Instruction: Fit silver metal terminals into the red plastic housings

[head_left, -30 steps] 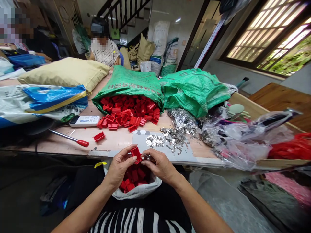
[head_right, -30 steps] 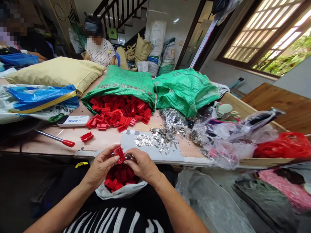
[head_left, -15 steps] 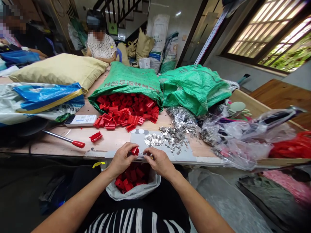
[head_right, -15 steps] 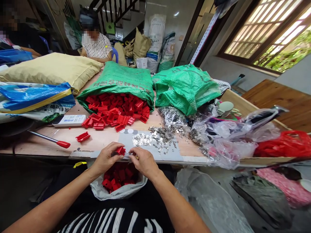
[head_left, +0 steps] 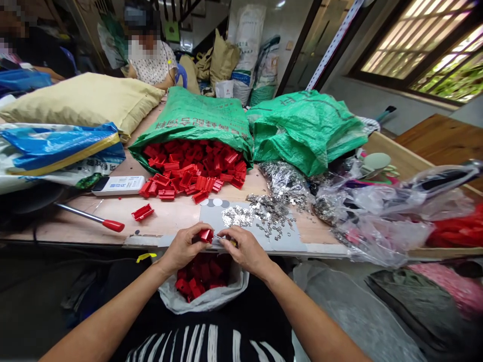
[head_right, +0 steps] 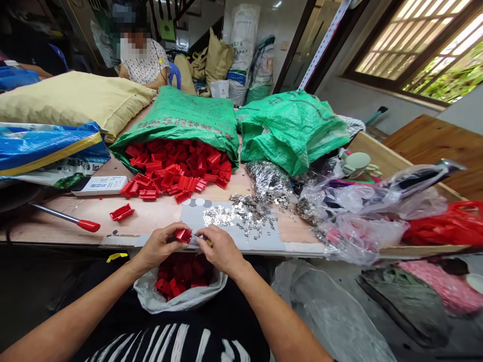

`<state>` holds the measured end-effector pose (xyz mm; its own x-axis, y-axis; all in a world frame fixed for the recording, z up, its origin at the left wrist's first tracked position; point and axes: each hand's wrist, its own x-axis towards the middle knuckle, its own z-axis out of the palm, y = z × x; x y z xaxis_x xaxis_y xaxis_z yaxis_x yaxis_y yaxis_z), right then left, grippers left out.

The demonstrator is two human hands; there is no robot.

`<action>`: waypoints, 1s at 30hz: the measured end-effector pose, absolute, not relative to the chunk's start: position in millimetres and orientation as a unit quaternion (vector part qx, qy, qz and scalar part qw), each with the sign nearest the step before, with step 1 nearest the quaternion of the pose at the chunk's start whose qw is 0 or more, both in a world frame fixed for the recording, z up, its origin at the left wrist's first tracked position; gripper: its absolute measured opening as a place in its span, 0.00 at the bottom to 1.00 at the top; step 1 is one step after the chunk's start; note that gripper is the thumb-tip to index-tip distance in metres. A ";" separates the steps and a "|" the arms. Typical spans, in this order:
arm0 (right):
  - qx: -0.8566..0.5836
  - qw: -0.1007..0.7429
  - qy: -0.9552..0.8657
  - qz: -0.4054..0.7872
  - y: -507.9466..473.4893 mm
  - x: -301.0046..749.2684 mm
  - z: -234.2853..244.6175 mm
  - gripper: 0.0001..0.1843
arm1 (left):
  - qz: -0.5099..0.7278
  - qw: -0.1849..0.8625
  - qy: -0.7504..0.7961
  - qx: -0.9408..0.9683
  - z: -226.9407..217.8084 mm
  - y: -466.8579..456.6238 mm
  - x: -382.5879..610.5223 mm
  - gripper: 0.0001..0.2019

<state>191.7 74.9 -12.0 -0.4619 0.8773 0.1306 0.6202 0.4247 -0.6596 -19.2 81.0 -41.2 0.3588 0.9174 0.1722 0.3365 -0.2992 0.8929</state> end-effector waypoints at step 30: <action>-0.479 0.238 -0.792 0.295 69.3 194.1 -5.9 0.10 | 0.371 0.351 0.455 0.729 -33.1 73.2 -14.1 0.15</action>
<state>194.1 69.3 -5.9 -0.4277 0.8991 0.0937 0.6178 0.3664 -0.6957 -14.1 73.2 -33.1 0.3108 0.9245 0.2207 0.4035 -0.3386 0.8500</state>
